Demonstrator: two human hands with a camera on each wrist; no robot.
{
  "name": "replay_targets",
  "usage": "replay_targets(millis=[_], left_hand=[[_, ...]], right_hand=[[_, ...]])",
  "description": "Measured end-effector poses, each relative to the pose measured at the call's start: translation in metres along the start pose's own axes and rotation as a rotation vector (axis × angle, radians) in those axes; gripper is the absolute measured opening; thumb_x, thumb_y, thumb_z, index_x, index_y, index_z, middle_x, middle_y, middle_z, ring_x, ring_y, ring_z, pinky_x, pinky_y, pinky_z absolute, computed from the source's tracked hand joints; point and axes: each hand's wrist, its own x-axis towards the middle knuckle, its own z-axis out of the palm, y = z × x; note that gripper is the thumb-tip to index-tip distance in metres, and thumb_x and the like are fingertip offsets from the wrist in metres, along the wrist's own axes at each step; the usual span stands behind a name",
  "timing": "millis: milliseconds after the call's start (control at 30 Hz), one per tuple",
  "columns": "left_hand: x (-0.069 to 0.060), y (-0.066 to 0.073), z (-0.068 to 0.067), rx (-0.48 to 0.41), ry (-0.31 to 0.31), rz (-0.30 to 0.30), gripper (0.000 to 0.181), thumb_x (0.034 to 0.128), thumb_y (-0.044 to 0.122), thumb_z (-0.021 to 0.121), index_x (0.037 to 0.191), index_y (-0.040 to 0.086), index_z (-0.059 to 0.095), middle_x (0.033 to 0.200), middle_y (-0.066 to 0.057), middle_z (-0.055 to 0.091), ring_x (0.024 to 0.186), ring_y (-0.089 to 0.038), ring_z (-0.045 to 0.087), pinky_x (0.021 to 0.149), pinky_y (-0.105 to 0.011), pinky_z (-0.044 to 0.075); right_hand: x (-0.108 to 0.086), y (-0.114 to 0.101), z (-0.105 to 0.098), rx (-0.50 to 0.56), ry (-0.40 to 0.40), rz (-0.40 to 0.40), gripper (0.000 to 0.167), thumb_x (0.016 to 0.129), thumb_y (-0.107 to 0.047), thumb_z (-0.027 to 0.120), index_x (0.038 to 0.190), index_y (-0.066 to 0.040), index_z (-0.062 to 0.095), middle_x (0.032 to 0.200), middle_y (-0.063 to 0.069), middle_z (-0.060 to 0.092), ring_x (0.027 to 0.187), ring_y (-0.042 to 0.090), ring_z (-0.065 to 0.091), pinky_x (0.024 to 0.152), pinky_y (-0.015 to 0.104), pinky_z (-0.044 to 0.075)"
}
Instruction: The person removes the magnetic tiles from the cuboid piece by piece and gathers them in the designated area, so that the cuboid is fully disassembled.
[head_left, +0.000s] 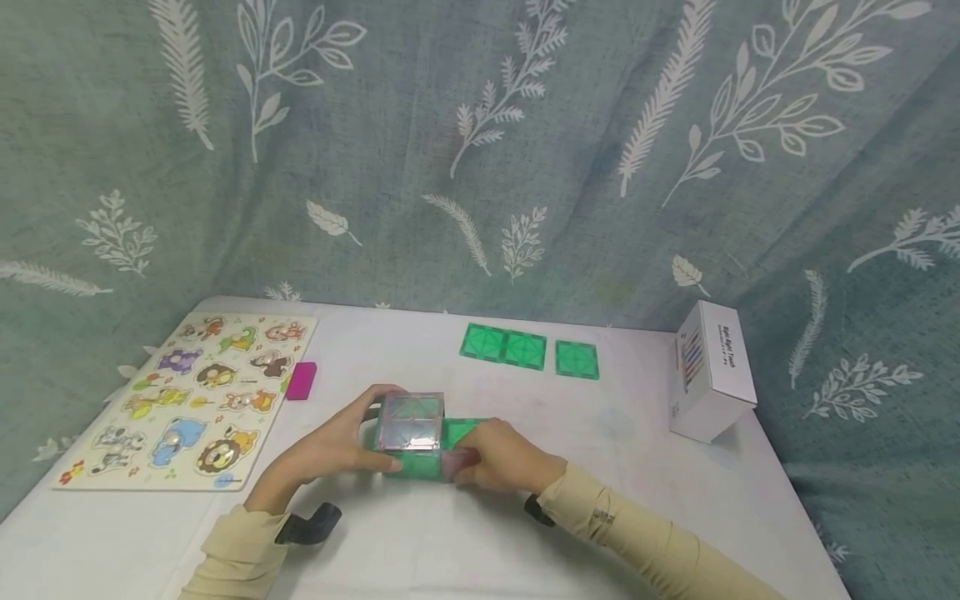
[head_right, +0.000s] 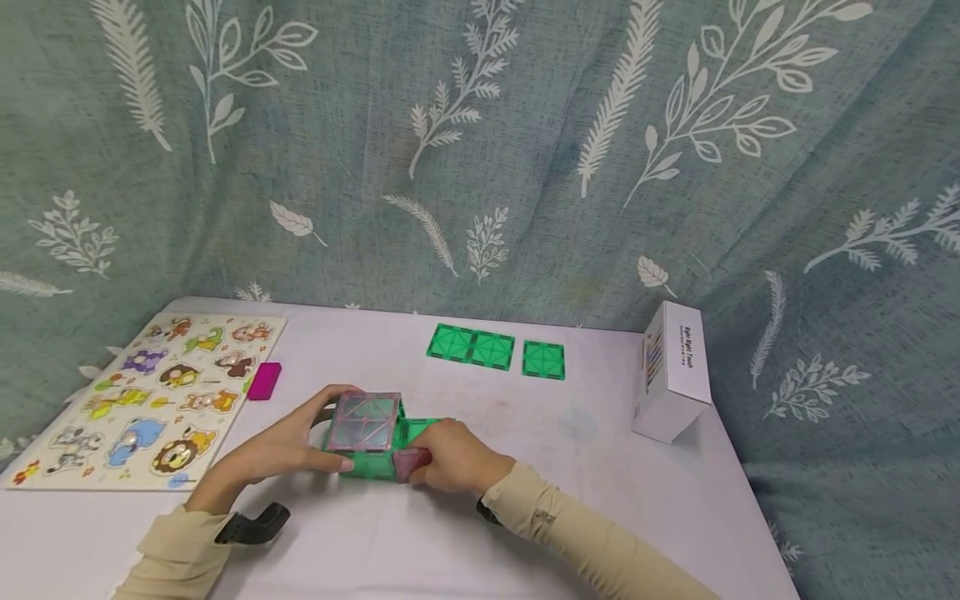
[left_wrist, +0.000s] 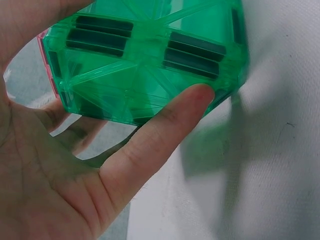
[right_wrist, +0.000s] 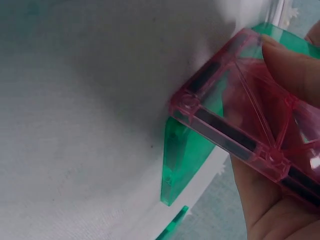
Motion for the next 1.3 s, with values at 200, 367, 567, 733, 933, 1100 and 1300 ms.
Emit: replay_targets(millis=[200, 367, 567, 733, 933, 1100, 1300], left_hand=[[-0.001, 0.001, 0.000, 0.000, 0.003, -0.012, 0.096, 0.0709, 0.027, 0.089, 0.149, 0.024, 0.033, 0.160, -0.018, 0.036, 0.149, -0.055, 0.022, 0.111, -0.080, 0.024], [-0.001, 0.004, 0.000, 0.011, 0.011, -0.025, 0.097, 0.0710, 0.026, 0.089, 0.149, 0.021, 0.032, 0.159, -0.019, 0.036, 0.149, -0.054, 0.024, 0.111, -0.079, 0.025], [0.000, 0.003, -0.001, 0.014, 0.011, -0.025, 0.097, 0.0711, 0.026, 0.089, 0.149, 0.021, 0.033, 0.160, -0.020, 0.036, 0.149, -0.055, 0.023, 0.111, -0.079, 0.024], [0.000, 0.001, -0.001, 0.005, 0.006, -0.016, 0.096, 0.0713, 0.026, 0.089, 0.149, 0.021, 0.033, 0.160, -0.019, 0.035, 0.149, -0.055, 0.022, 0.111, -0.080, 0.023], [0.000, 0.001, 0.000, -0.008, -0.006, -0.006, 0.096, 0.0721, 0.026, 0.089, 0.149, 0.023, 0.032, 0.161, -0.017, 0.034, 0.149, -0.055, 0.021, 0.111, -0.080, 0.022], [-0.002, 0.001, -0.001, -0.021, -0.019, -0.004, 0.096, 0.0707, 0.023, 0.090, 0.148, 0.023, 0.034, 0.161, -0.015, 0.035, 0.149, -0.056, 0.021, 0.111, -0.081, 0.021], [-0.006, 0.000, -0.002, -0.017, -0.033, -0.002, 0.095, 0.0700, 0.023, 0.090, 0.147, 0.023, 0.035, 0.158, -0.014, 0.039, 0.149, -0.055, 0.023, 0.111, -0.080, 0.023]], right_hand=[[0.000, 0.000, -0.003, 0.035, -0.029, 0.005, 0.004, 0.082, -0.015, 0.081, 0.083, -0.013, 0.078, 0.073, -0.009, 0.072, 0.060, -0.004, 0.050, 0.058, 0.012, 0.046], [-0.003, 0.009, -0.004, 0.147, -0.097, 0.036, 0.008, 0.085, -0.018, 0.080, 0.090, -0.013, 0.078, 0.080, -0.009, 0.074, 0.067, -0.005, 0.058, 0.065, 0.013, 0.052], [-0.009, 0.020, -0.006, 0.199, -0.157, 0.043, 0.016, 0.090, -0.029, 0.075, 0.099, -0.016, 0.072, 0.086, -0.010, 0.069, 0.072, -0.004, 0.056, 0.069, 0.015, 0.051], [-0.015, 0.027, -0.011, 0.205, -0.188, 0.017, 0.020, 0.094, -0.035, 0.070, 0.085, -0.017, 0.066, 0.070, -0.015, 0.052, 0.062, -0.003, 0.045, 0.059, 0.013, 0.041], [-0.020, 0.033, -0.034, 0.267, -0.162, 0.057, 0.036, 0.090, -0.037, 0.075, 0.065, -0.017, 0.059, 0.057, -0.011, 0.049, 0.050, 0.001, 0.046, 0.048, 0.016, 0.043], [-0.021, 0.039, -0.054, 0.318, -0.204, 0.099, 0.018, 0.089, -0.032, 0.077, 0.080, -0.018, 0.069, 0.068, -0.007, 0.067, 0.056, 0.007, 0.059, 0.053, 0.025, 0.053], [-0.012, 0.050, -0.065, 0.400, -0.140, 0.111, 0.043, 0.089, -0.022, 0.077, 0.128, -0.015, 0.060, 0.081, 0.002, 0.071, 0.067, 0.019, 0.065, 0.066, 0.039, 0.059]])
